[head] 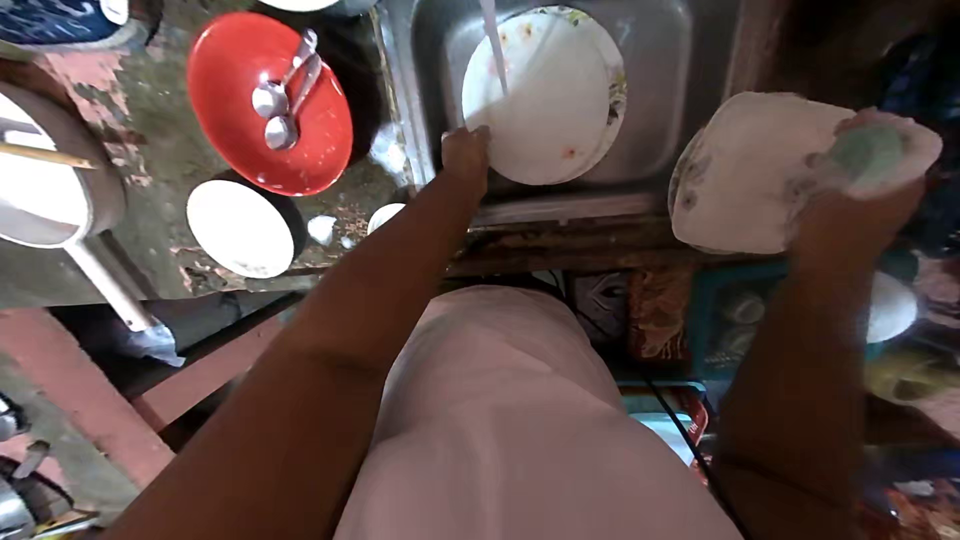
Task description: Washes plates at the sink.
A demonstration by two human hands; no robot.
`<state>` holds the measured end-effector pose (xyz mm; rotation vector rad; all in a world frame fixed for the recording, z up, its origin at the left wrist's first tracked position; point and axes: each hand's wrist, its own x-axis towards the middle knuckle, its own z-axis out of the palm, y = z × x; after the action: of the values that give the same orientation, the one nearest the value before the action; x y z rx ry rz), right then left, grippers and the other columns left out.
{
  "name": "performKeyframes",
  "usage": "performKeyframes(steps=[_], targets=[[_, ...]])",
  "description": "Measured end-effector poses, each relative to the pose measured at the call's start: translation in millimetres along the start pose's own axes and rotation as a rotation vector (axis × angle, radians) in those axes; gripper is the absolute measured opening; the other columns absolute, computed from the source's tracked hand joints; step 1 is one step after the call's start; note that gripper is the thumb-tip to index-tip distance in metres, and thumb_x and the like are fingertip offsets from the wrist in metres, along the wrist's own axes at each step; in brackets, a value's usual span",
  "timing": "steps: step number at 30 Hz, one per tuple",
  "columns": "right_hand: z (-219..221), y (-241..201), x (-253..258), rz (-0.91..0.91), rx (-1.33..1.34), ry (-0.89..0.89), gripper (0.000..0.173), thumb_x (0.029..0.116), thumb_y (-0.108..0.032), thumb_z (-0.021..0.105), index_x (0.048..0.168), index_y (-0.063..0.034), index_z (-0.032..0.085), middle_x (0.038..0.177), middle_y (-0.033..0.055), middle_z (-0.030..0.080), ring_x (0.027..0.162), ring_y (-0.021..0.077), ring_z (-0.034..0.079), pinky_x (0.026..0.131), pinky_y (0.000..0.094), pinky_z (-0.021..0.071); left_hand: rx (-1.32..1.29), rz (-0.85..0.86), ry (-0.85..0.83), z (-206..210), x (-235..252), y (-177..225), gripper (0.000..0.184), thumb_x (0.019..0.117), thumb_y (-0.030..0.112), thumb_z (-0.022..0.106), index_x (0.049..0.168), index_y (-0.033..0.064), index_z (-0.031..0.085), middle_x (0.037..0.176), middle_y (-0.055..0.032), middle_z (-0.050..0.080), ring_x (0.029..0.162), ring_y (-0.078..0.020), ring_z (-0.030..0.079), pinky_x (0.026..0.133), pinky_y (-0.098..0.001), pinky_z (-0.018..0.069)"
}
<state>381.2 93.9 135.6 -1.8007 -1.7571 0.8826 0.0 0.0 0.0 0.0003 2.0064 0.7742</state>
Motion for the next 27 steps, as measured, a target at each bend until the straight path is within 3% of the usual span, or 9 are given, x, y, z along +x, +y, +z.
performKeyframes(steps=[4,9,11,15,18,23,27], targets=[[3,-1,-2,-0.021,0.018,-0.023,0.055,0.0946,-0.009,0.063,0.146,0.0005,0.044,0.143,0.0127,0.057,0.126,0.0142,0.06,0.104,0.03,0.0539,-0.016,0.198,-0.021,-15,15,6,0.056,0.0958,0.021,0.07,0.145,0.0065,0.049,0.132,-0.0174,0.063,0.117,-0.028,0.065,0.095,-0.0495,0.0578],[9,-4,-8,0.004,-0.002,-0.054,0.055,0.0948,-0.011,0.065,0.146,-0.0036,0.047,0.143,0.0114,0.058,0.122,0.014,0.063,0.103,0.0315,0.0548,-0.169,0.363,-0.27,-32,2,32,0.064,0.0969,0.005,0.066,0.153,0.0097,0.035,0.133,-0.0153,0.061,0.11,-0.0267,0.069,0.084,-0.0462,0.0638],[9,-3,-10,-0.005,-0.027,-0.079,0.054,0.0956,-0.012,0.063,0.146,-0.0049,0.048,0.142,0.0118,0.059,0.12,0.0158,0.065,0.101,0.033,0.0559,-0.116,0.437,-0.316,-36,-8,40,0.062,0.0953,0.002,0.066,0.15,0.0072,0.036,0.128,-0.0155,0.063,0.106,-0.0257,0.071,0.082,-0.0438,0.0644],[10,-8,-17,-0.016,-0.059,-0.112,0.053,0.0962,-0.015,0.063,0.146,-0.0055,0.049,0.14,0.013,0.06,0.117,0.0178,0.066,0.1,0.0358,0.0565,0.069,0.677,-0.341,-40,-18,47,0.053,0.0918,0.002,0.069,0.14,-0.0017,0.047,0.124,-0.0146,0.065,0.11,-0.0172,0.067,0.095,-0.0342,0.0582],[10,-8,-19,-0.071,-0.066,-0.137,0.05,0.097,-0.014,0.062,0.144,-0.0047,0.051,0.14,0.014,0.06,0.118,0.0193,0.066,0.1,0.0366,0.0567,0.122,0.8,-0.378,-40,-22,53,0.041,0.0926,0.006,0.071,0.129,-0.0032,0.054,0.114,-0.0127,0.068,0.104,-0.015,0.068,0.094,-0.0326,0.0577],[8,-6,-30,-0.106,-0.071,-0.14,0.052,0.0982,-0.016,0.063,0.146,-0.0011,0.049,0.141,0.0167,0.059,0.123,0.0199,0.064,0.104,0.0368,0.0547,0.109,0.682,-0.395,-42,-44,79,0.032,0.0978,0.017,0.07,0.123,-0.0003,0.06,0.107,-0.0092,0.068,0.097,-0.0125,0.069,0.088,-0.0301,0.0592],[6,-9,-39,-0.111,-0.059,-0.162,0.052,0.0981,-0.018,0.064,0.144,-0.0004,0.048,0.139,0.016,0.06,0.122,0.0184,0.064,0.105,0.0362,0.054,-0.002,0.687,-0.425,-45,-44,84,0.021,0.0973,0.013,0.07,0.113,0.0003,0.063,0.095,-0.0061,0.068,0.084,-0.0107,0.068,0.077,-0.0272,0.059]])
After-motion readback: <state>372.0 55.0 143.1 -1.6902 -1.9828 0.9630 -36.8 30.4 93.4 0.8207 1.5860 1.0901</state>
